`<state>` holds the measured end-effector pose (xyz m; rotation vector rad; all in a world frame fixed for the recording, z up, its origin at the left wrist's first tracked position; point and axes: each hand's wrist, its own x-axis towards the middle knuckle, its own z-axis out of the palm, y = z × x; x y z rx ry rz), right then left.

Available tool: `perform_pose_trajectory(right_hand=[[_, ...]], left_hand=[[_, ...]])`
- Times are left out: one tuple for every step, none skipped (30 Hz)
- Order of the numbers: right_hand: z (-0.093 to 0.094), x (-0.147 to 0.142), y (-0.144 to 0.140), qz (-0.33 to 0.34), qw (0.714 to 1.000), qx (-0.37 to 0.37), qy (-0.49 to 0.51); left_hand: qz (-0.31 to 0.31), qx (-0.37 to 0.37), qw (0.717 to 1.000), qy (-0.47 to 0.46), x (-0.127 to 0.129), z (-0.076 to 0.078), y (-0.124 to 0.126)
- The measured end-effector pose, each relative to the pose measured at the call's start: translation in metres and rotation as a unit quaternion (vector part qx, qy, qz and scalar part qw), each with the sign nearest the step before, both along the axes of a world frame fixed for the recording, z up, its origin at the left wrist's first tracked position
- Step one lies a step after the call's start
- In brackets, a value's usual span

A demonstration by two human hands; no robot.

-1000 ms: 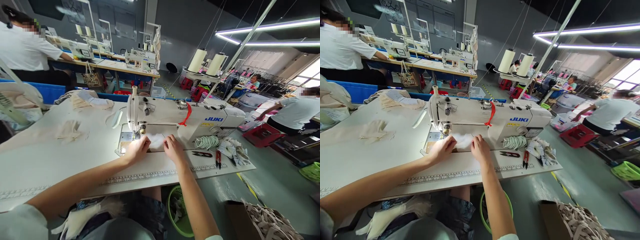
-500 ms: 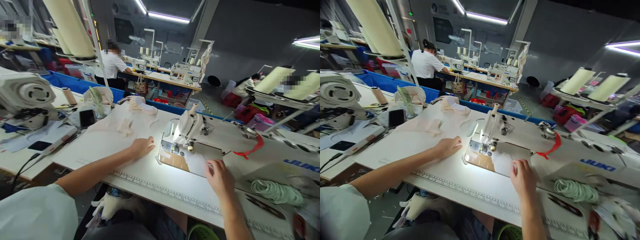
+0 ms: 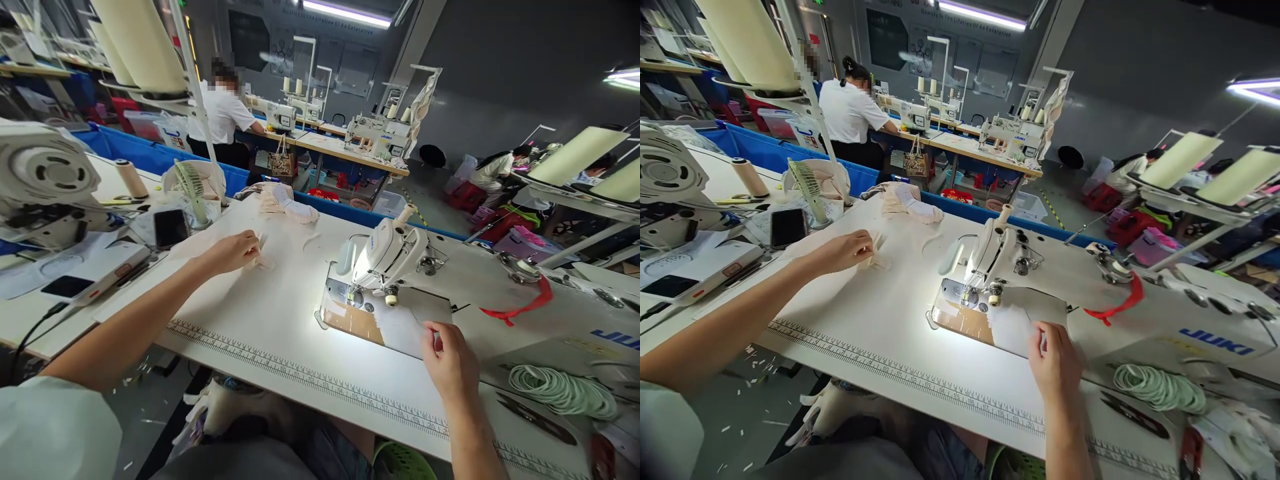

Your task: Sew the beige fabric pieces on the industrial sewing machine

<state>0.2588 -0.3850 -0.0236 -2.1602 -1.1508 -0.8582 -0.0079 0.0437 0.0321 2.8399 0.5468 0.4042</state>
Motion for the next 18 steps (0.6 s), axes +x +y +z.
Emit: perform_pose_trajectory(right_hand=[[0.002, -0.006, 0.002, 0.008, 1.0, 0.002, 0.016], [0.004, -0.013, 0.005, 0.026, 0.999, -0.003, 0.043], [0.006, -0.023, 0.009, 0.052, 0.996, -0.018, 0.075], [0.009, -0.033, 0.014, 0.084, 0.989, -0.042, 0.111], [0.012, -0.045, 0.02, 0.12, 0.979, -0.077, 0.144], [0.015, -0.056, 0.027, 0.147, 0.969, -0.114, 0.161], [0.019, -0.066, 0.035, 0.166, 0.962, -0.148, 0.161], [0.022, -0.075, 0.042, 0.179, 0.956, -0.176, 0.151], [0.025, -0.082, 0.05, 0.184, 0.953, -0.2, 0.134], [0.027, -0.086, 0.057, 0.184, 0.951, -0.22, 0.115], [0.028, -0.089, 0.063, 0.18, 0.95, -0.236, 0.095], [0.029, -0.09, 0.067, 0.174, 0.95, -0.248, 0.075], [0.029, -0.09, 0.071, 0.167, 0.95, -0.256, 0.057], [0.028, -0.089, 0.074, 0.161, 0.951, -0.259, 0.039], [0.027, -0.088, 0.075, 0.159, 0.952, -0.259, 0.024], [0.026, -0.087, 0.076, 0.157, 0.953, -0.259, 0.012], [0.025, -0.087, 0.076, 0.157, 0.953, -0.257, 0.003], [0.024, -0.086, 0.076, 0.156, 0.954, -0.255, -0.002]], left_hand=[[-0.023, -0.006, 1.0, -0.021, -0.002, 0.003, 0.0], [-0.05, -0.017, 0.998, -0.039, -0.003, 0.006, 0.0], [-0.078, -0.036, 0.995, -0.053, -0.003, 0.01, -0.002], [-0.106, -0.063, 0.991, -0.06, -0.002, 0.013, -0.005], [-0.13, -0.096, 0.985, -0.057, 0.002, 0.016, -0.01], [-0.151, -0.132, 0.979, -0.045, 0.007, 0.018, -0.016], [-0.168, -0.167, 0.971, -0.027, 0.014, 0.019, -0.024], [-0.182, -0.198, 0.963, -0.004, 0.022, 0.021, -0.034], [-0.198, -0.221, 0.955, 0.018, 0.031, 0.022, -0.045], [-0.217, -0.236, 0.946, 0.039, 0.041, 0.022, -0.057], [-0.236, -0.245, 0.939, 0.055, 0.051, 0.022, -0.07], [-0.252, -0.251, 0.933, 0.064, 0.061, 0.022, -0.082], [-0.264, -0.256, 0.927, 0.069, 0.071, 0.021, -0.093], [-0.271, -0.263, 0.923, 0.069, 0.08, 0.019, -0.104], [-0.272, -0.275, 0.92, 0.067, 0.088, 0.016, -0.113], [-0.268, -0.293, 0.916, 0.064, 0.096, 0.012, -0.121], [-0.261, -0.315, 0.91, 0.063, 0.103, 0.008, -0.127], [-0.253, -0.34, 0.904, 0.063, 0.109, 0.003, -0.132]])
